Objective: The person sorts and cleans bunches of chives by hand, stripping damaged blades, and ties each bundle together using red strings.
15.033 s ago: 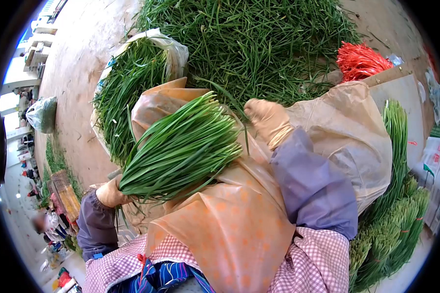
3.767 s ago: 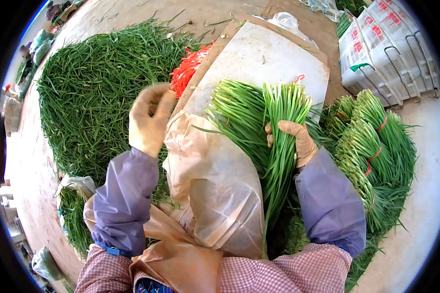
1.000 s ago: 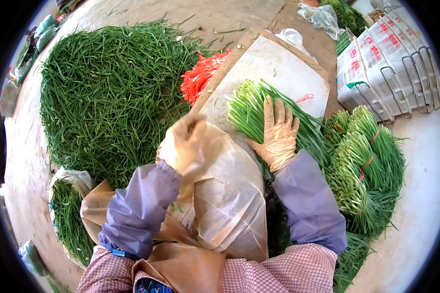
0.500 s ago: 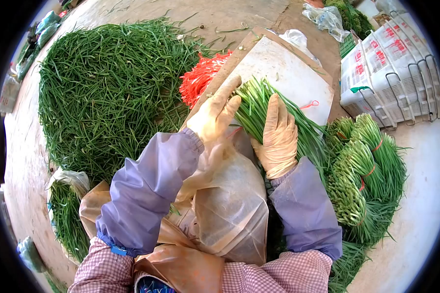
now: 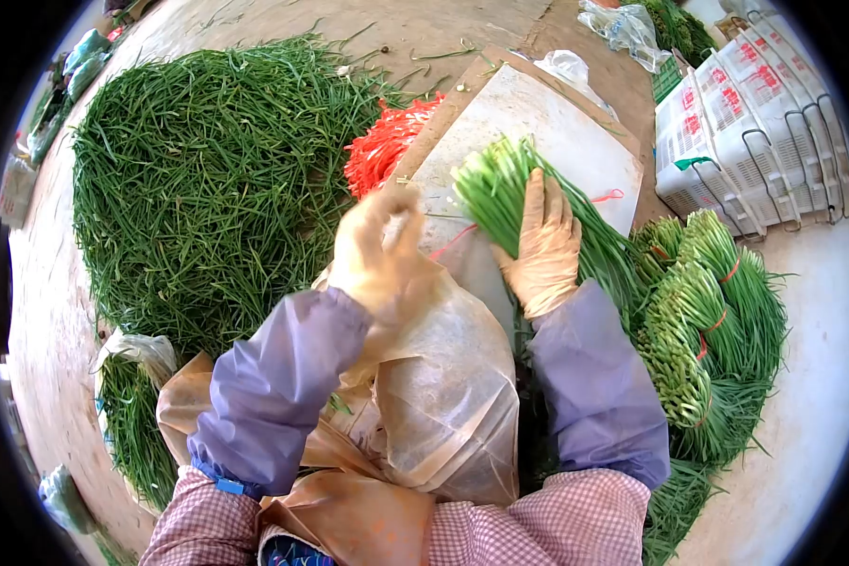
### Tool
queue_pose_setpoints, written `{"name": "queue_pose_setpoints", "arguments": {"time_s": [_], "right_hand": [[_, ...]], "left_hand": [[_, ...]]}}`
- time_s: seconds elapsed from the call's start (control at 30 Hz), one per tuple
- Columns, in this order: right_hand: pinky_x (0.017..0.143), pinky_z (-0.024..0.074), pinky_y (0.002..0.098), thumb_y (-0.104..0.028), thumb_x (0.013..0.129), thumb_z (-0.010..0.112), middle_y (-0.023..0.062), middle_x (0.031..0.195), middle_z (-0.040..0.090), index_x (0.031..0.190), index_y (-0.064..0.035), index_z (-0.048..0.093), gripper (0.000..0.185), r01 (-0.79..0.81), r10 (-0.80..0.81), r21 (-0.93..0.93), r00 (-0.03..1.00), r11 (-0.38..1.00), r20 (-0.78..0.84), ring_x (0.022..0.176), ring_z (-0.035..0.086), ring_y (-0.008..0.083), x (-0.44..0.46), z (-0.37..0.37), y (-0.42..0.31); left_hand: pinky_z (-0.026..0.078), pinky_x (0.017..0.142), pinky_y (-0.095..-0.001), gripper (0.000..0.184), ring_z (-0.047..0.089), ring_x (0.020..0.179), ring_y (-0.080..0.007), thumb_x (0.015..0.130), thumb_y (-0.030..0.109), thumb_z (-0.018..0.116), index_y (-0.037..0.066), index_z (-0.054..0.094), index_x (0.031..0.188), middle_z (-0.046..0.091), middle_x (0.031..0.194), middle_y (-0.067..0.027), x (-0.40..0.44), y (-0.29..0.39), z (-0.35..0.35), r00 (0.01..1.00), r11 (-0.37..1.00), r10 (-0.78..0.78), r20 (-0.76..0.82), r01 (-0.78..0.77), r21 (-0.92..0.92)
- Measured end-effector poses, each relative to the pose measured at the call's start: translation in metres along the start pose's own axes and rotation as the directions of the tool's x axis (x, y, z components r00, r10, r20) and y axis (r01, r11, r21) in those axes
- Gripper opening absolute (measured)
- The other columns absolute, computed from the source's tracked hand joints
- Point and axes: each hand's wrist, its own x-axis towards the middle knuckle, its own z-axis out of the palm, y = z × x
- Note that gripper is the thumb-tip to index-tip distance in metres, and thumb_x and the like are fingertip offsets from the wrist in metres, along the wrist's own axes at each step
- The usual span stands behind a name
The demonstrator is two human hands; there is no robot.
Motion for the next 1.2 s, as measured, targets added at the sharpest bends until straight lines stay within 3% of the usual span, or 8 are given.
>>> {"name": "queue_pose_setpoints", "arguments": {"time_s": [0.1,0.23,0.37,0.7,0.83,0.97,1.07,1.2], "right_hand": [[0.106,0.0326,0.0502,-0.027,0.063,0.084,0.0229,0.145,0.031,0.152,-0.0042,0.009,0.118,0.031,-0.029,0.051,0.999,0.998,-0.030,0.131,0.036,0.0393,0.002,-0.001,0.000],[0.106,0.0314,0.0518,-0.025,0.064,0.083,0.0231,0.145,0.031,0.152,-0.0048,0.011,0.116,0.047,-0.047,-0.003,0.999,0.999,-0.022,0.130,0.036,0.0405,-0.003,0.000,-0.008],[0.107,0.0306,0.0529,-0.028,0.065,0.083,0.0228,0.146,0.030,0.152,-0.0056,0.012,0.115,0.003,-0.003,-0.022,1.000,1.000,0.002,0.130,0.036,0.0398,-0.004,-0.001,-0.010],[0.110,0.0212,0.0586,-0.049,0.073,0.071,0.0229,0.150,0.026,0.153,-0.0030,0.010,0.110,0.115,-0.106,-0.168,0.993,0.979,0.060,0.137,0.029,0.0396,-0.018,0.007,-0.022],[0.109,0.0229,0.0601,-0.051,0.071,0.074,0.0228,0.149,0.028,0.153,-0.0043,0.009,0.114,0.094,-0.055,-0.172,0.974,0.981,0.220,0.136,0.031,0.0393,-0.011,-0.018,-0.027],[0.108,0.0304,0.0481,-0.059,0.086,0.058,0.0186,0.131,0.053,0.141,-0.0061,0.043,0.078,0.099,-0.097,0.072,0.995,0.992,-0.022,0.123,0.048,0.0333,-0.004,-0.043,-0.008],[0.103,0.0352,0.0471,-0.059,0.089,0.055,0.0237,0.128,0.053,0.141,-0.0027,0.042,0.077,0.015,-0.008,0.056,0.993,0.998,-0.121,0.118,0.049,0.0398,0.021,-0.056,0.016],[0.111,0.0298,0.0453,-0.039,0.088,0.065,0.0278,0.144,0.039,0.145,0.0022,0.031,0.078,0.047,-0.062,0.128,0.992,0.991,0.113,0.134,0.036,0.0415,0.011,0.016,0.046]], "left_hand": [[0.051,0.071,-0.0407,0.028,0.064,0.086,-0.0324,0.080,0.020,0.070,0.004,0.066,0.103,0.066,0.092,-0.0147,-0.019,0.011,-0.009,0.944,0.898,0.249,0.217,-0.309,0.312],[0.052,0.070,-0.0431,0.024,0.065,0.076,-0.0352,0.083,0.024,0.066,0.004,0.065,0.096,0.067,0.082,-0.0146,-0.023,0.007,0.007,0.979,0.951,-0.054,0.199,-0.010,0.310],[0.052,0.071,-0.0463,0.016,0.066,0.079,-0.0373,0.084,0.020,0.061,0.003,0.061,0.085,0.067,0.080,-0.0185,-0.009,0.002,0.023,0.914,0.843,-0.194,0.357,-0.031,0.537],[0.052,0.071,-0.0444,0.015,0.066,0.078,-0.0353,0.080,0.018,0.065,0.008,0.067,0.091,0.068,0.079,-0.0160,-0.018,0.013,0.008,0.687,0.990,-0.118,0.717,0.021,0.142],[0.052,0.073,-0.0435,0.017,0.066,0.080,-0.0347,0.079,0.019,0.065,0.009,0.068,0.093,0.068,0.082,-0.0156,-0.016,0.020,-0.003,0.668,0.972,-0.207,0.715,0.061,0.225],[0.052,0.075,-0.0431,0.018,0.066,0.082,-0.0343,0.078,0.019,0.065,0.010,0.068,0.093,0.069,0.084,-0.0153,-0.023,0.012,0.001,0.725,0.966,-0.212,0.656,0.056,0.251],[0.052,0.076,-0.0440,0.019,0.066,0.084,-0.0345,0.078,0.021,0.064,0.011,0.070,0.093,0.069,0.085,-0.0160,-0.024,0.016,0.000,0.722,0.961,-0.233,0.652,0.067,0.270],[0.052,0.081,-0.0449,0.025,0.067,0.087,-0.0334,0.079,0.026,0.064,0.013,0.073,0.098,0.070,0.090,-0.0161,-0.024,0.030,-0.002,0.673,0.923,-0.373,0.639,0.203,0.326]]}}
